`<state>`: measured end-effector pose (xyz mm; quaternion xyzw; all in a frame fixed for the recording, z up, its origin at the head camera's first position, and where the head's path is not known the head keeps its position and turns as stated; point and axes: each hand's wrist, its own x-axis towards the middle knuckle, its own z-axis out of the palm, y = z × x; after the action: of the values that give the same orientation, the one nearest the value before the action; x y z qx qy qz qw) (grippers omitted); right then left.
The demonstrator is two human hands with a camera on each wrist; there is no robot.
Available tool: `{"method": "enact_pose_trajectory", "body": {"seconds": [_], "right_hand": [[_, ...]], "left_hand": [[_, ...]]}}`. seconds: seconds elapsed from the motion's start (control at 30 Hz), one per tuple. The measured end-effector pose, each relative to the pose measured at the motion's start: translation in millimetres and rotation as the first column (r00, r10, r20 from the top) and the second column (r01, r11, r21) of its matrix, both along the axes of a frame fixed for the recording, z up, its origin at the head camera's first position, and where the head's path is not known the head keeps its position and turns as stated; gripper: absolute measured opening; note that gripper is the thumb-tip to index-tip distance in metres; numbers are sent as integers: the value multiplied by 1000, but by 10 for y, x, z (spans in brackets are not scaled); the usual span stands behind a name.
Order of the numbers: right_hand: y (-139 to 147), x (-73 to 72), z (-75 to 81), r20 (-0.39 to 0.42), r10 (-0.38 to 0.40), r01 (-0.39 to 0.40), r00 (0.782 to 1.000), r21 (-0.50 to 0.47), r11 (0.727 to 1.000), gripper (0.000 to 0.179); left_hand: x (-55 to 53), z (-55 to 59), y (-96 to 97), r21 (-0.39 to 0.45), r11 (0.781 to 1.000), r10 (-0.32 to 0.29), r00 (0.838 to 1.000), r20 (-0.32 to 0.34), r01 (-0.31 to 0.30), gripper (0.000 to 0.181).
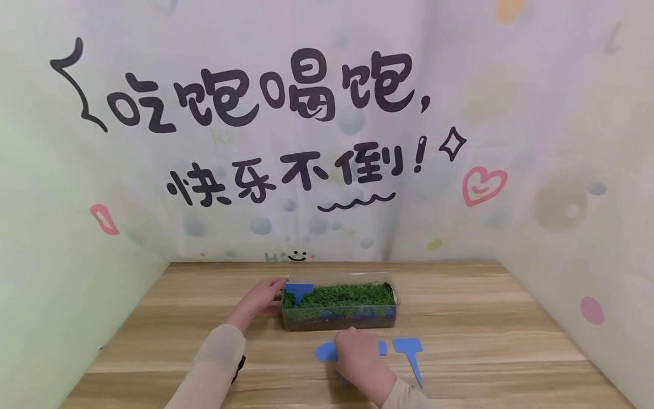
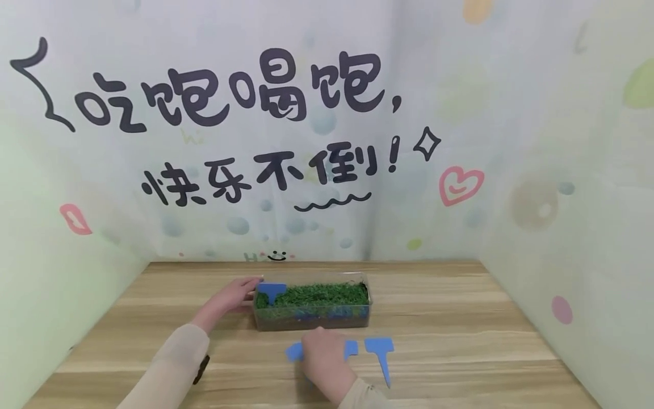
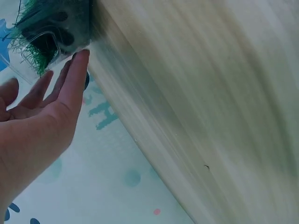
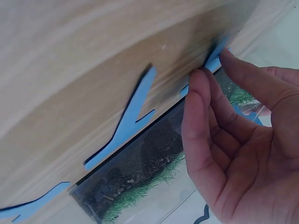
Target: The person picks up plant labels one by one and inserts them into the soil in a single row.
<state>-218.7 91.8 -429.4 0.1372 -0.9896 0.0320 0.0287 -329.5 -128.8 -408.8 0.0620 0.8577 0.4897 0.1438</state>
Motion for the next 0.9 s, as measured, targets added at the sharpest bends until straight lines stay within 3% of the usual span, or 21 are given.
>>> {"method": "enact_pose_trajectory", "body": {"seconds": [0.1, 0.2, 0.3, 0.4, 0.5, 0.63, 0.9], "right_hand": [[-15, -13, 4, 2, -18, 18, 1000, 20, 1000, 37], [-13, -32, 10, 46, -43, 43, 998, 8, 999, 32], [-1, -48, 16, 109, -58, 62, 992, -29, 998, 26], [13, -59, 23, 153, -60, 68, 986, -51, 996, 23], [16, -67, 30, 175, -57, 68, 983, -58, 996, 26], [18, -65, 35, 199, -45, 64, 979, -91, 994, 40], [50, -67, 33, 306, -16, 83, 952, -208, 975, 56]], "left_hand": [[10, -12, -69, 26, 999, -42, 997, -61, 44, 47], [16, -6, -152, 41, 989, -139, 985, -104, 144, 51], [26, 3, -218, 22, 968, -244, 963, -117, 248, 67], [33, 0, -245, -20, 954, -299, 948, -106, 299, 89], [33, -12, -245, -69, 948, -315, 944, -100, 310, 100], [34, -21, -218, -96, 944, -326, 938, -117, 316, 103], [45, -19, -193, -72, 954, -299, 945, -133, 292, 100]]}}
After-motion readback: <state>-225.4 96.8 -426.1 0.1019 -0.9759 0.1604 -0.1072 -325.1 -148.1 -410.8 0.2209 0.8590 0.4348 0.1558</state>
